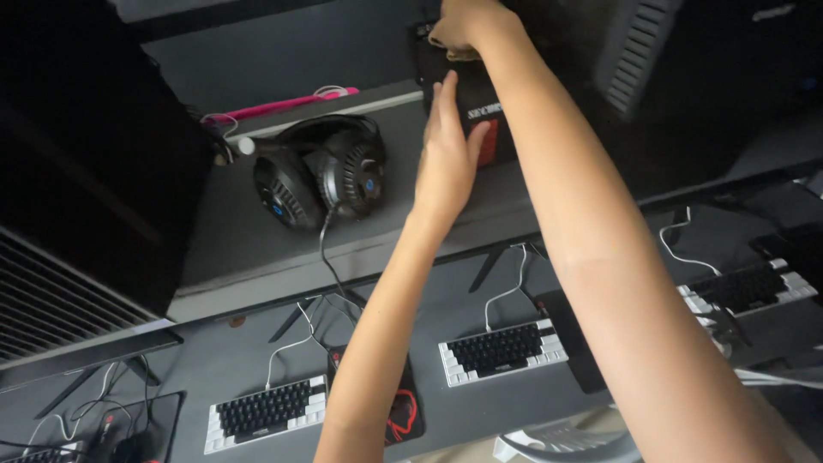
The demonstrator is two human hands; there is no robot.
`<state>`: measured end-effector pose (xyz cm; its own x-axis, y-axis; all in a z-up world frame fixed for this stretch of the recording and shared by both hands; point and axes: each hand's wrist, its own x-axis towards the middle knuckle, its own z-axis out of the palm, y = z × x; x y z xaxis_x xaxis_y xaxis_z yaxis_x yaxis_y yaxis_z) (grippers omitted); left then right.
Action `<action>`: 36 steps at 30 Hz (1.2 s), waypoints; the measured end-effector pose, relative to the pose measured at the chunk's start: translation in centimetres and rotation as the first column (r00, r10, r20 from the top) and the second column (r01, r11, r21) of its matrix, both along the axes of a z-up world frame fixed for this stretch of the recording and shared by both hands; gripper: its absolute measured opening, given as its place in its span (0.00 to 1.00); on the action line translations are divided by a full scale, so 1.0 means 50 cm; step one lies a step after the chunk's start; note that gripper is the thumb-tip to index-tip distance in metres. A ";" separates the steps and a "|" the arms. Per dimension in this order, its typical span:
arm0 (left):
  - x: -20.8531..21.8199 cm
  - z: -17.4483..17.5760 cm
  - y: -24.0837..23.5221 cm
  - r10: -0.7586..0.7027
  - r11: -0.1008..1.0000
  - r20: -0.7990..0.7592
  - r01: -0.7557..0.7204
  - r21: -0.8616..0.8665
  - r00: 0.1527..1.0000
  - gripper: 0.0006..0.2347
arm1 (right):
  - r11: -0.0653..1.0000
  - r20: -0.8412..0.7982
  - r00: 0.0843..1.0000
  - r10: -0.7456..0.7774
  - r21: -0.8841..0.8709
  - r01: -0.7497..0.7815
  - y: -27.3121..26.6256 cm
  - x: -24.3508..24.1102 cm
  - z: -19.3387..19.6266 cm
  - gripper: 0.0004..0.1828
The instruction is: The person wipes a white plastic chair with a cloth, cleaning the seat and backrest. They then move to a computer desk and wipe the surface of a black computer tower and a power strip with the same cloth.
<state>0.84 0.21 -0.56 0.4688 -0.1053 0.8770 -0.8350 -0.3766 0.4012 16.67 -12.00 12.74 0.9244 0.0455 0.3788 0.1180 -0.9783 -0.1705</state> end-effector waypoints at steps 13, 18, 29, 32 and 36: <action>-0.019 0.021 0.011 -0.020 1.000 -0.188 0.017 -0.020 0.982 0.36 | 0.974 0.093 0.971 0.222 -0.061 -0.217 0.026 -0.079 -0.018 0.19; 0.010 -0.009 0.005 -0.009 0.994 0.061 0.016 -0.112 0.998 0.43 | 0.849 0.123 0.846 0.518 0.041 -0.526 0.028 -0.146 -0.041 0.16; 0.022 -0.021 -0.003 0.014 0.994 -0.111 -0.026 -0.107 0.994 0.44 | 0.997 0.028 0.997 0.074 -0.020 -0.073 0.024 -0.412 -0.008 0.25; 0.020 -0.016 -0.003 0.064 0.995 -0.125 -0.073 -0.069 0.990 0.42 | 0.992 -0.082 0.994 -0.077 0.092 0.085 -0.035 -0.243 -0.052 0.19; 0.019 -0.024 -0.004 0.060 0.996 -0.123 -0.067 -0.059 0.991 0.40 | 0.984 -0.140 0.974 -0.176 -0.039 0.173 -0.108 0.002 -0.129 0.23</action>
